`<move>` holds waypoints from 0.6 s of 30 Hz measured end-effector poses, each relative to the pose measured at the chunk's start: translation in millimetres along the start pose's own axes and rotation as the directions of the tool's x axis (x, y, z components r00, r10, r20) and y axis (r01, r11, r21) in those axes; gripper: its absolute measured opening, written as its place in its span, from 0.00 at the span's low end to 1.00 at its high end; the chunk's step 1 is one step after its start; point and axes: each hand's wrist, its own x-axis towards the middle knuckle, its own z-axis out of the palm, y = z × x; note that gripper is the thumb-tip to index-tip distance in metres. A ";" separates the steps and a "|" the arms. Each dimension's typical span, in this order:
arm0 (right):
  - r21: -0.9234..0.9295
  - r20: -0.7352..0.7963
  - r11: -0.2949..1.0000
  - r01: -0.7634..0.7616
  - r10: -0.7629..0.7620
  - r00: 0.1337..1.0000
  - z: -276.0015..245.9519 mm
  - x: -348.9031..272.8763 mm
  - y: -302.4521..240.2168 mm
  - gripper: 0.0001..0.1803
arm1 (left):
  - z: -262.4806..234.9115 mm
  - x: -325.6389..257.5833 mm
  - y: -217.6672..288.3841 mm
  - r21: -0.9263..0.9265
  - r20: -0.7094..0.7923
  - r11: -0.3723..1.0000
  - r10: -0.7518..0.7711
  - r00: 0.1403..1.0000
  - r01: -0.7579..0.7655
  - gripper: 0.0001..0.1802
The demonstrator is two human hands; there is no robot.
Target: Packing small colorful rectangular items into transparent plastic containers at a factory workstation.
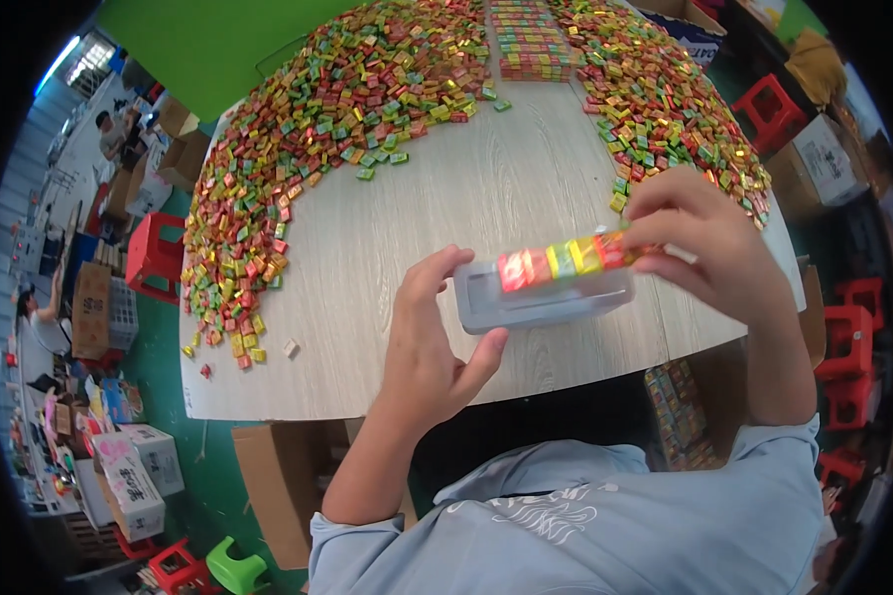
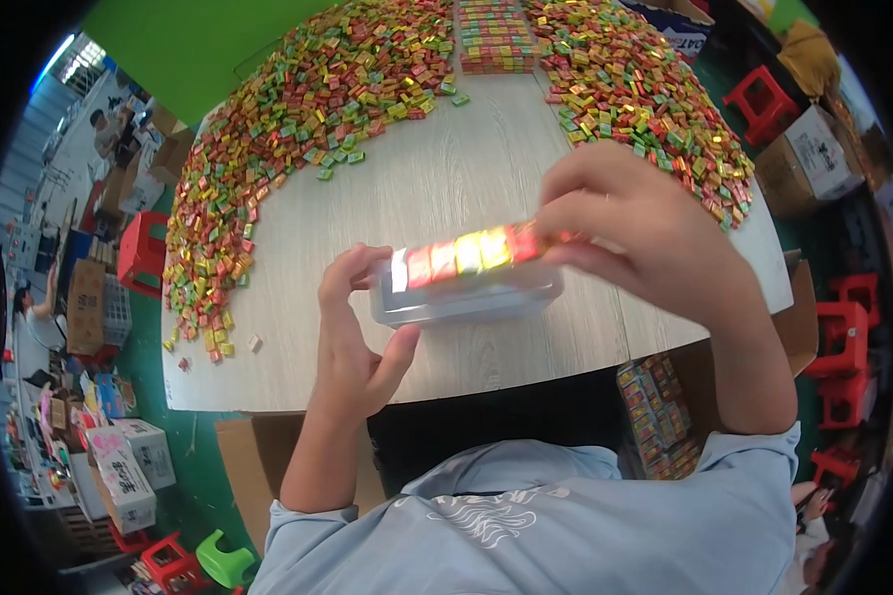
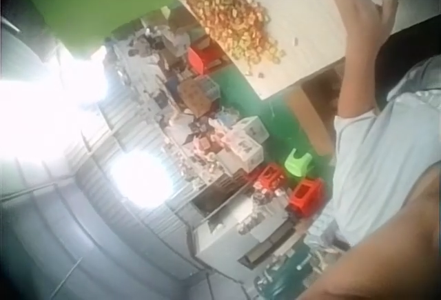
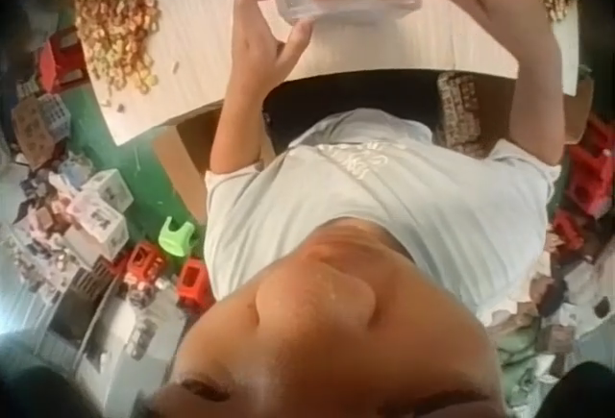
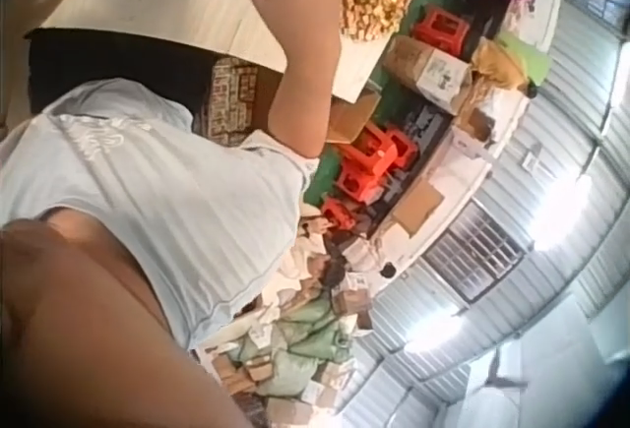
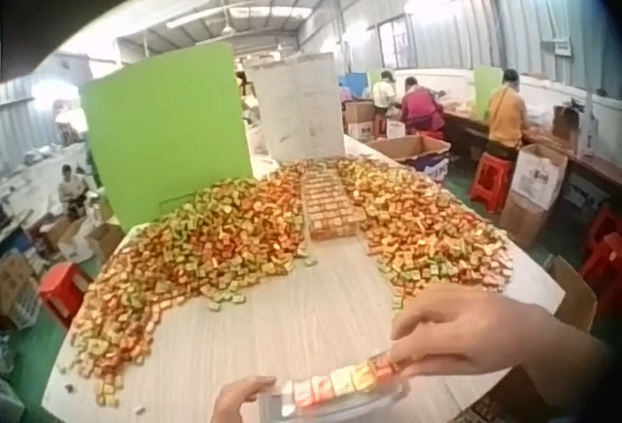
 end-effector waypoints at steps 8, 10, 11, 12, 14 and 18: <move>-0.098 -0.186 0.960 -0.263 0.242 0.952 2.6 29.7 127.5 0.10 | -17.6 -55.4 -27.4 -0.051 -0.111 0.975 -0.221 0.969 0.217 0.41; -0.183 -0.103 0.932 -0.314 0.299 0.949 18.0 42.9 169.8 0.12 | -30.5 -64.5 -28.5 0.074 -0.118 0.922 -0.370 0.921 0.380 0.34; -0.195 -0.104 0.928 -0.318 0.302 0.947 25.6 46.9 189.1 0.12 | -36.6 -68.8 -30.5 0.063 -0.117 0.926 -0.365 0.924 0.373 0.34; -0.268 -0.110 0.895 -0.355 0.338 0.935 36.5 50.3 208.9 0.13 | -42.2 -73.5 -33.4 0.197 -0.117 0.892 -0.391 0.913 0.407 0.31; -0.337 -0.114 0.859 -0.386 0.370 0.922 57.7 60.1 231.9 0.15 | -44.9 -80.8 -40.6 0.301 -0.166 0.819 -0.460 0.872 0.489 0.25; -0.320 -0.052 0.793 -0.518 0.531 0.846 94.9 84.9 227.3 0.17 | -46.0 -88.9 -50.6 0.386 -0.142 0.779 -0.478 0.867 0.493 0.25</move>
